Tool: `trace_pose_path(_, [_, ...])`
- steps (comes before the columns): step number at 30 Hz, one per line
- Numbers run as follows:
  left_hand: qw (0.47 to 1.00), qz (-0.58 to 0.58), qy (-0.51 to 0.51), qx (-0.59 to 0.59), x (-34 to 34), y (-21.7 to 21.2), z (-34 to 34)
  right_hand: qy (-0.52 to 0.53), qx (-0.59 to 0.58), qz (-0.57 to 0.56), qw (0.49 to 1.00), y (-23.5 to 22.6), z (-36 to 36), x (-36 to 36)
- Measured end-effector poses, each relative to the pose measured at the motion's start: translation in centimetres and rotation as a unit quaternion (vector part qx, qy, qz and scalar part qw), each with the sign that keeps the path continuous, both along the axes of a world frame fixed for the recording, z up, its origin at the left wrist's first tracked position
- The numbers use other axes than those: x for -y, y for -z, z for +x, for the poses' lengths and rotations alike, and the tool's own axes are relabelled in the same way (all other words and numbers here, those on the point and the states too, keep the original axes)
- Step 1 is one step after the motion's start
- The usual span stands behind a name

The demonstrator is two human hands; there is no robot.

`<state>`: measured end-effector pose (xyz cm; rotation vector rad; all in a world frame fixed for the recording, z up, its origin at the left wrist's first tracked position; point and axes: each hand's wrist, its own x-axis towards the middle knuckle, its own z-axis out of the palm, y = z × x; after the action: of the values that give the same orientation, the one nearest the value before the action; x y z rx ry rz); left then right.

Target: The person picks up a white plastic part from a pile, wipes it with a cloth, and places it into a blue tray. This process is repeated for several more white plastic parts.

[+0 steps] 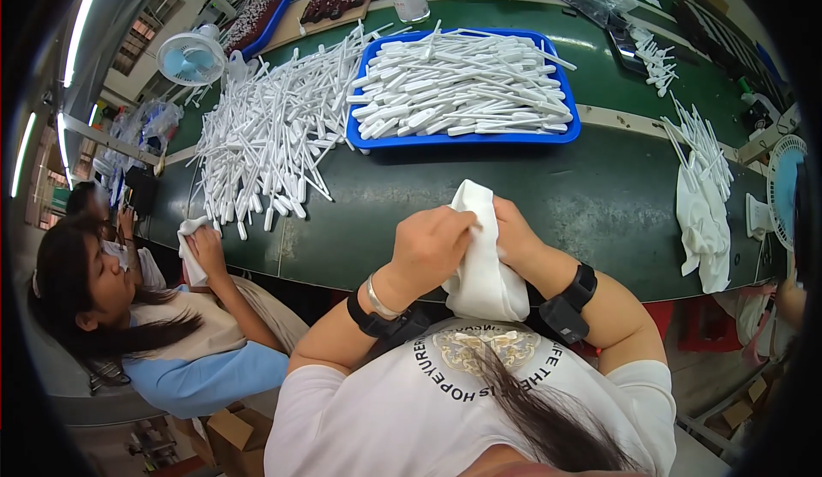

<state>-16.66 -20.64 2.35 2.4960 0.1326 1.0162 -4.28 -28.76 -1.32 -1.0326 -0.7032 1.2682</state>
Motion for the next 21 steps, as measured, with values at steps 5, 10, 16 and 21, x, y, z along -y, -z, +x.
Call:
trace_pose_path(5, [0.993,0.1,0.019,-0.065,-3.1,-2.3,1.8,-0.078,-0.056,-0.017,0.995,0.3,0.8,-0.2])
trace_pose_path(10, [0.976,0.166,-0.125,-0.06,-11.1,-5.6,7.1,-0.121,-0.029,-0.086,0.989,-0.3,0.5,-0.3])
trace_pose_path(16, [0.929,0.3,-0.139,-0.165,-16.3,-4.3,10.4,-0.142,0.0,-0.088,0.986,-0.4,0.2,-0.2])
trace_pose_path(21, [0.932,0.264,-0.185,-0.165,-16.6,-5.4,7.9,-0.141,-0.017,-0.084,0.986,-0.4,0.1,-0.3])
